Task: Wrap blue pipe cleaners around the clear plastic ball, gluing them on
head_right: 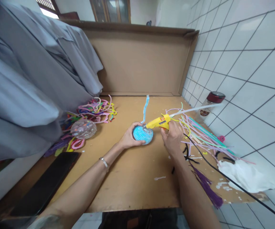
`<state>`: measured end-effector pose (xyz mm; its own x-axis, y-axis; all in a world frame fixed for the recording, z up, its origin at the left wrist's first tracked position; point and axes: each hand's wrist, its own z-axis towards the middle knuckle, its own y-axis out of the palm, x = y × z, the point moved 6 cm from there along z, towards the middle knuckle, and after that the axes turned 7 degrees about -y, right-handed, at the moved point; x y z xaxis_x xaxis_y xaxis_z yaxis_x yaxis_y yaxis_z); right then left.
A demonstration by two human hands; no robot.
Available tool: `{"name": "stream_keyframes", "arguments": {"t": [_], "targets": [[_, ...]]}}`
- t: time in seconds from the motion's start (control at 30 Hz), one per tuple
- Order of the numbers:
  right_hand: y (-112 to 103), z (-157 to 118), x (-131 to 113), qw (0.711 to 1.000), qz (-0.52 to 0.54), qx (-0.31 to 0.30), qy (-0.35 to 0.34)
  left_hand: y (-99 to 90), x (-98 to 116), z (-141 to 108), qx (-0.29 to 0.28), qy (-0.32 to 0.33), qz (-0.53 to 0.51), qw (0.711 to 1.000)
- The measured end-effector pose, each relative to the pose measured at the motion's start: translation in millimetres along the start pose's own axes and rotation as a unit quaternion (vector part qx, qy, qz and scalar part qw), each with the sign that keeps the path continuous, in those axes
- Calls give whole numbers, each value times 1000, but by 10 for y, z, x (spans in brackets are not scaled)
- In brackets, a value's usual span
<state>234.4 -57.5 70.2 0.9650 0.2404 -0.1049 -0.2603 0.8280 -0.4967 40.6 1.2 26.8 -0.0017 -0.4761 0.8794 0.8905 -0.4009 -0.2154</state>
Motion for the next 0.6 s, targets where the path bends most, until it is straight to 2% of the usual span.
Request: {"name": "stream_keyframes", "arguments": {"t": [0.23, 0.6], "targets": [[-13, -3, -7, 1000, -5, -8, -21, 6, 19, -2, -1, 15, -9, 1000], [-73, 40, -59, 998, 3, 41, -47, 5, 28, 0, -3, 17, -10, 1000]]}}
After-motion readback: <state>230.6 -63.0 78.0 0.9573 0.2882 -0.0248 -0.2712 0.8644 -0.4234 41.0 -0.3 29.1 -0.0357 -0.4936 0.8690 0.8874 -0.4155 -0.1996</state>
